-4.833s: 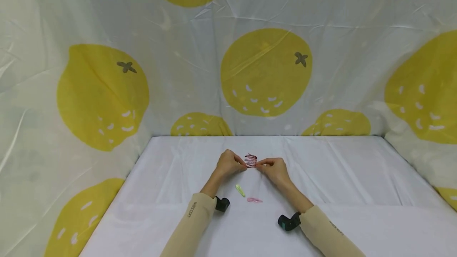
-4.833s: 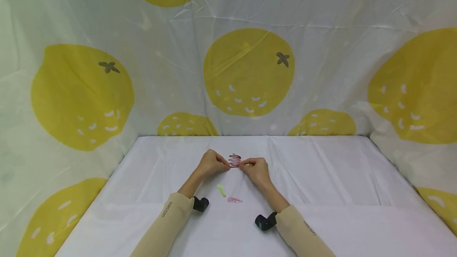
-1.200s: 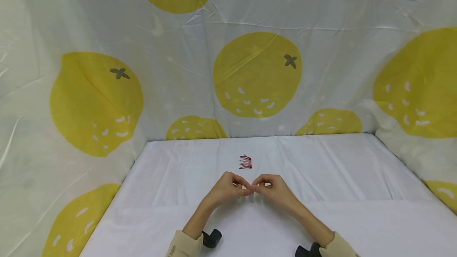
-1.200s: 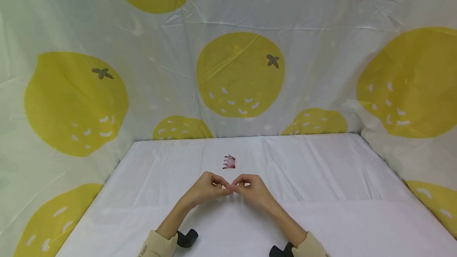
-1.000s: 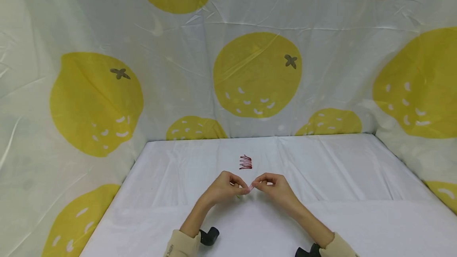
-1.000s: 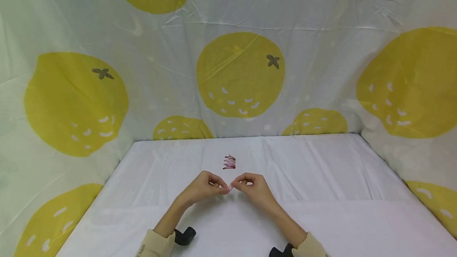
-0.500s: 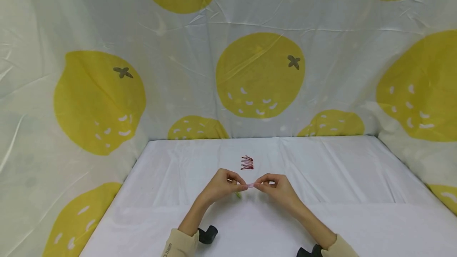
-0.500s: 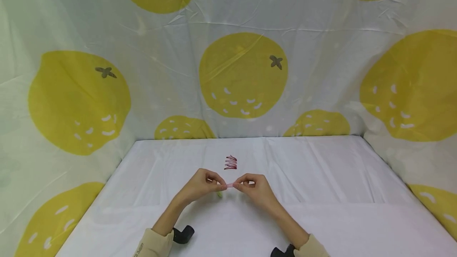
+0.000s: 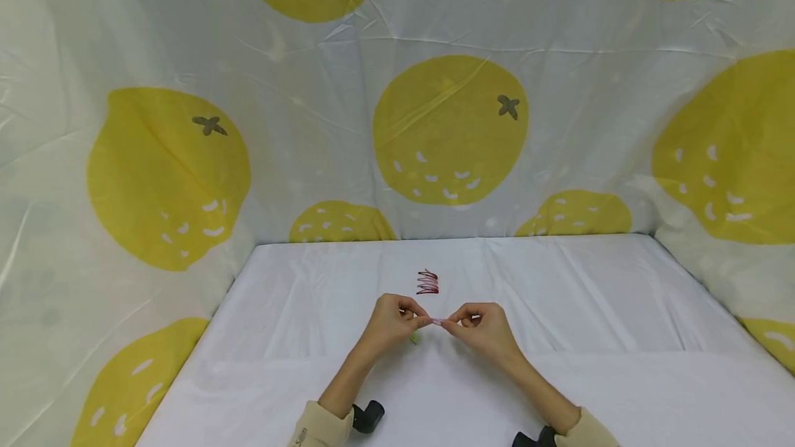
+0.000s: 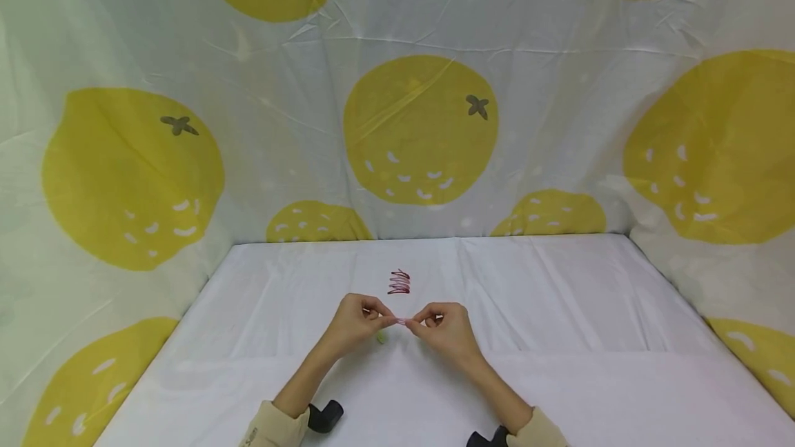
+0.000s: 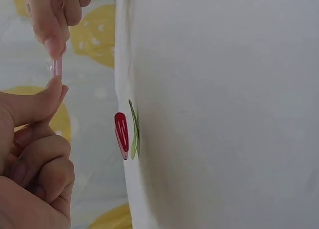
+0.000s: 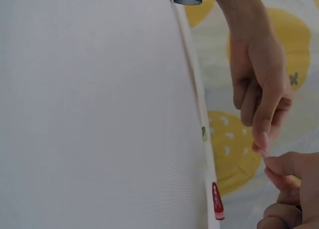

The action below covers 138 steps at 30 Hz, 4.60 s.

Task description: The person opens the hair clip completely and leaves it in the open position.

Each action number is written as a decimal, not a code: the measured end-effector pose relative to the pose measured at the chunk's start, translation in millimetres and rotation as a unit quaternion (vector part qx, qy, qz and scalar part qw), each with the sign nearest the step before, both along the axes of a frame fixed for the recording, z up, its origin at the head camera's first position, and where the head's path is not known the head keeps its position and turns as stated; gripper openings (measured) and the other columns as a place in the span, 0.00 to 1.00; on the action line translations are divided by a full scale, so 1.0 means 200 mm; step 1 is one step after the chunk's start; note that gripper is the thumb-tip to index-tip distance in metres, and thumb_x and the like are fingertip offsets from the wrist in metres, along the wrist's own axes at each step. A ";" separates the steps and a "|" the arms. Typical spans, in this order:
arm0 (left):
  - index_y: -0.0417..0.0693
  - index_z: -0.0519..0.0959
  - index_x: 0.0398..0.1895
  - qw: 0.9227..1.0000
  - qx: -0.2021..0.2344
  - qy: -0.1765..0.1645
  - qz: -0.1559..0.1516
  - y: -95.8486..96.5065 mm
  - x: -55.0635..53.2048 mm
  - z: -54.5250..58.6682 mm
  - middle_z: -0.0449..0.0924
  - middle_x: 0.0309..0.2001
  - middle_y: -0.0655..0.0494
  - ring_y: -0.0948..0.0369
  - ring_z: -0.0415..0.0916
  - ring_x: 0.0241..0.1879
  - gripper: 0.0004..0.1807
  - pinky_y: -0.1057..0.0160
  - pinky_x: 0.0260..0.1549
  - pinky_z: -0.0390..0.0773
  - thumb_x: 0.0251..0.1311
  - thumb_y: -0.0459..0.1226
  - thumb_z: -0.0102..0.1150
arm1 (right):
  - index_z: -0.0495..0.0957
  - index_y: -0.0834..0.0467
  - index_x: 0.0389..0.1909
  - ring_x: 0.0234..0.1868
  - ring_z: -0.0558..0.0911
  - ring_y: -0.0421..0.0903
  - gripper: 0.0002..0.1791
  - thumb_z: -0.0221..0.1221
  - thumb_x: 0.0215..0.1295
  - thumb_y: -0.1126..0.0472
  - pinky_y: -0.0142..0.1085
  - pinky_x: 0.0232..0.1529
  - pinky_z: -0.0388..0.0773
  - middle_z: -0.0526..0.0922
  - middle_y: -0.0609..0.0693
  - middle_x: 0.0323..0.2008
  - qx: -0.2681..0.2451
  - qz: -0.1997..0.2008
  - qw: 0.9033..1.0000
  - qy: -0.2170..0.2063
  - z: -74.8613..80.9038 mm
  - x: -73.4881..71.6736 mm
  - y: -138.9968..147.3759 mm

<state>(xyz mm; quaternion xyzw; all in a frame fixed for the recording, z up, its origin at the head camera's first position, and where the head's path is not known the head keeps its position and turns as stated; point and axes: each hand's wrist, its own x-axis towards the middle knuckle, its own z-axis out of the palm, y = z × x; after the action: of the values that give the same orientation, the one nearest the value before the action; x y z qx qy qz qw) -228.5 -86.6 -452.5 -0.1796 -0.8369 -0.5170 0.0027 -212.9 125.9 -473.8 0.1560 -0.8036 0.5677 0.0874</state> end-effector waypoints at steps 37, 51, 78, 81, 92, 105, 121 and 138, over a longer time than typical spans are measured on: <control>0.42 0.91 0.28 1.000 -0.005 -0.015 0.000 -0.05 -0.03 0.01 0.63 0.13 0.65 0.69 0.55 0.17 0.02 0.72 0.18 0.55 0.56 0.32 0.75 | 0.92 0.53 0.29 0.18 0.58 0.30 0.03 0.77 0.55 0.60 0.25 0.21 0.55 0.64 0.42 0.13 -0.014 -0.011 1.000 -0.012 -0.02 -0.02 0.01; 0.41 0.91 0.27 0.998 -0.063 -0.025 0.006 -0.09 -0.15 0.02 0.65 0.13 0.65 0.68 0.57 0.18 0.02 0.72 0.20 0.56 0.55 0.30 0.75 | 0.92 0.53 0.28 0.19 0.62 0.32 0.02 0.75 0.58 0.62 0.26 0.23 0.58 0.65 0.40 0.14 0.007 -0.046 0.996 -0.078 -0.03 -0.11 -0.06; 0.40 0.91 0.27 0.991 -0.125 -0.029 0.034 -0.06 -0.41 -0.04 0.69 0.14 0.65 0.68 0.62 0.19 0.02 0.71 0.22 0.61 0.52 0.29 0.76 | 0.91 0.58 0.27 0.18 0.63 0.35 0.02 0.74 0.56 0.64 0.28 0.22 0.57 0.67 0.40 0.13 0.022 -0.098 0.991 -0.086 -0.12 -0.37 -0.11; 0.40 0.91 0.26 0.991 -0.126 -0.033 0.035 -0.06 -0.41 -0.04 0.70 0.14 0.65 0.68 0.63 0.20 0.02 0.71 0.22 0.61 0.52 0.29 0.77 | 0.91 0.58 0.27 0.18 0.64 0.35 0.02 0.74 0.56 0.64 0.28 0.22 0.58 0.68 0.39 0.13 0.022 -0.095 0.992 -0.085 -0.12 -0.37 -0.10; 0.42 0.91 0.28 0.990 -0.114 -0.071 0.032 -0.16 -0.29 0.01 0.67 0.15 0.64 0.67 0.60 0.20 0.03 0.70 0.22 0.59 0.53 0.32 0.77 | 0.92 0.56 0.30 0.22 0.63 0.38 0.03 0.74 0.56 0.61 0.30 0.25 0.59 0.67 0.41 0.14 0.021 -0.099 0.984 -0.144 -0.07 -0.30 -0.06; 0.41 0.91 0.30 0.985 -0.115 -0.119 -0.046 -0.26 -0.12 0.00 0.69 0.17 0.61 0.65 0.62 0.24 0.07 0.70 0.24 0.62 0.48 0.31 0.81 | 0.90 0.61 0.38 0.19 0.67 0.36 0.08 0.72 0.60 0.61 0.27 0.22 0.64 0.68 0.41 0.14 0.039 0.045 0.981 -0.187 -0.04 -0.03 -0.03; 0.40 0.89 0.25 0.988 -0.119 -0.080 -0.049 -0.20 -0.08 -0.03 0.71 0.14 0.64 0.69 0.61 0.18 0.04 0.72 0.20 0.60 0.50 0.28 0.78 | 0.90 0.56 0.28 0.15 0.59 0.32 0.04 0.76 0.55 0.61 0.26 0.20 0.57 0.64 0.41 0.11 0.108 0.032 0.992 -0.054 -0.08 0.00 -0.21; 0.39 0.89 0.26 0.989 -0.144 -0.013 -0.024 -0.15 -0.09 0.00 0.64 0.11 0.64 0.69 0.57 0.15 0.02 0.72 0.17 0.56 0.51 0.27 0.75 | 0.85 0.56 0.22 0.17 0.66 0.33 0.06 0.73 0.53 0.64 0.27 0.20 0.61 0.70 0.41 0.14 0.140 -0.030 0.989 -0.029 -0.03 -0.01 -0.27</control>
<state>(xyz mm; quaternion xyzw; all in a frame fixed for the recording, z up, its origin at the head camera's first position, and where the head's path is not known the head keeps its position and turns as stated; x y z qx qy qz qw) -247.0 -116.9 -452.2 -0.1910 -0.8982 -0.3933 -0.0466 -215.3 71.4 -479.1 0.1259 -0.8818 0.4507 0.0585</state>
